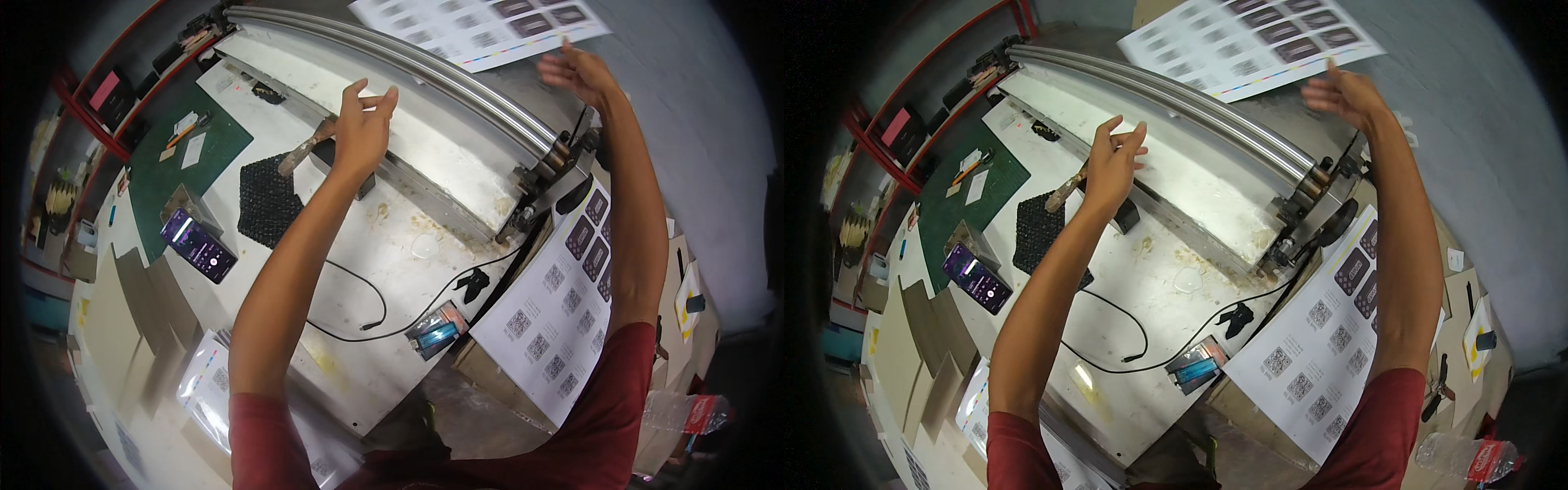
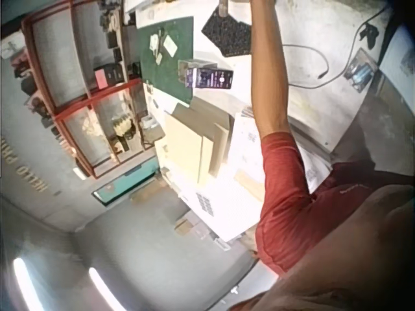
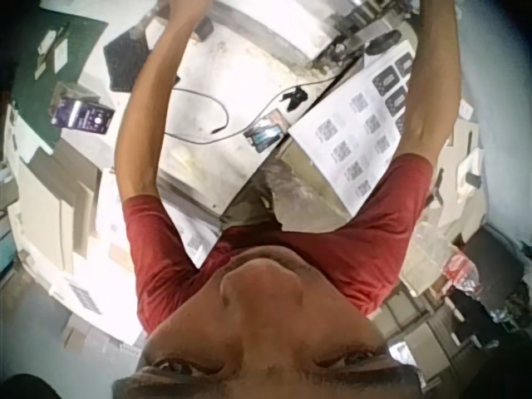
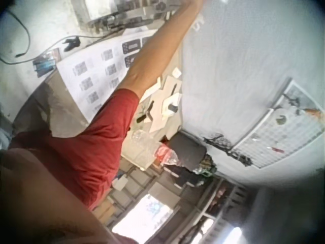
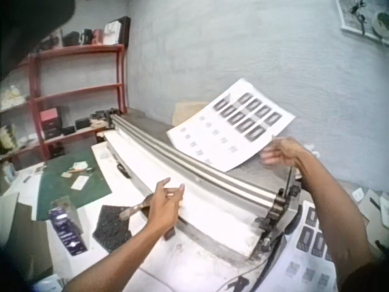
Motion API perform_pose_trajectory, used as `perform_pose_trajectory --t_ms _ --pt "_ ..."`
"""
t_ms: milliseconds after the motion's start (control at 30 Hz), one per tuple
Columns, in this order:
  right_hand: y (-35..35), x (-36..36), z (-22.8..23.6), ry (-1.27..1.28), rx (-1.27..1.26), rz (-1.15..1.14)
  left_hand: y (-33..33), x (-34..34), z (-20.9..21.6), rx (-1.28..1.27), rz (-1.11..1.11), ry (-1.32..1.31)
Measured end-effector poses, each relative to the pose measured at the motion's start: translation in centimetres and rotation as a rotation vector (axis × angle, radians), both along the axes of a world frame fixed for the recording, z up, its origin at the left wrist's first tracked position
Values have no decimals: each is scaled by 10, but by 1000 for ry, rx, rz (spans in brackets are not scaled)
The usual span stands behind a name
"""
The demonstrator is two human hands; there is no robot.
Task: The person repeatedly places a white laminating sheet onto a beige card, smooths it down, and flips the card to reveal QR codes. They then move the finished card to a stack on the right and repeat the process with new cards and sheets.
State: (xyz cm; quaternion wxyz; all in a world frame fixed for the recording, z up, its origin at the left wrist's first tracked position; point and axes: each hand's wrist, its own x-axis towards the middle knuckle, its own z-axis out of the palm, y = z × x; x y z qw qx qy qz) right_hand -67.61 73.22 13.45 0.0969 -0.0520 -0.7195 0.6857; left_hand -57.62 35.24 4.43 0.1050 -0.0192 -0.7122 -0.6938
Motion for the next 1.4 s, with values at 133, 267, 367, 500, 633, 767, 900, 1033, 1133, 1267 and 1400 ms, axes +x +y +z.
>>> perform_pose_trajectory --t_ms 133,267,367,500,633,767,900,1033,1133,1267,1400 --pt "-14 49 26 -140 532 16 -15 -18 7 251 40 -147" --pt "-24 97 38 215 659 -319 -79 -14 -8 360 40 -182" --pt "-92 152 32 866 747 -479 -131 34 18 343 20 -190" --pt "-190 204 -6 1167 1137 113 -188 90 61 308 46 -74" --pt "-239 187 -49 1018 1307 -55 -205 143 131 321 1 10" --pt "-259 202 -40 998 1017 42 -255 206 165 365 25 132" --pt "-299 296 51 1125 1035 69 -309 296 147 53 552 568" --pt "-295 303 126 1043 1137 407 -298 429 174 369 289 692" --pt "-313 298 196 991 1144 812 -318 493 181 -40 329 725" --pt "-400 312 178 604 877 1177 -332 550 176 -284 726 457" --pt "-540 366 53 659 1094 1400 -381 624 107 -144 898 -32"
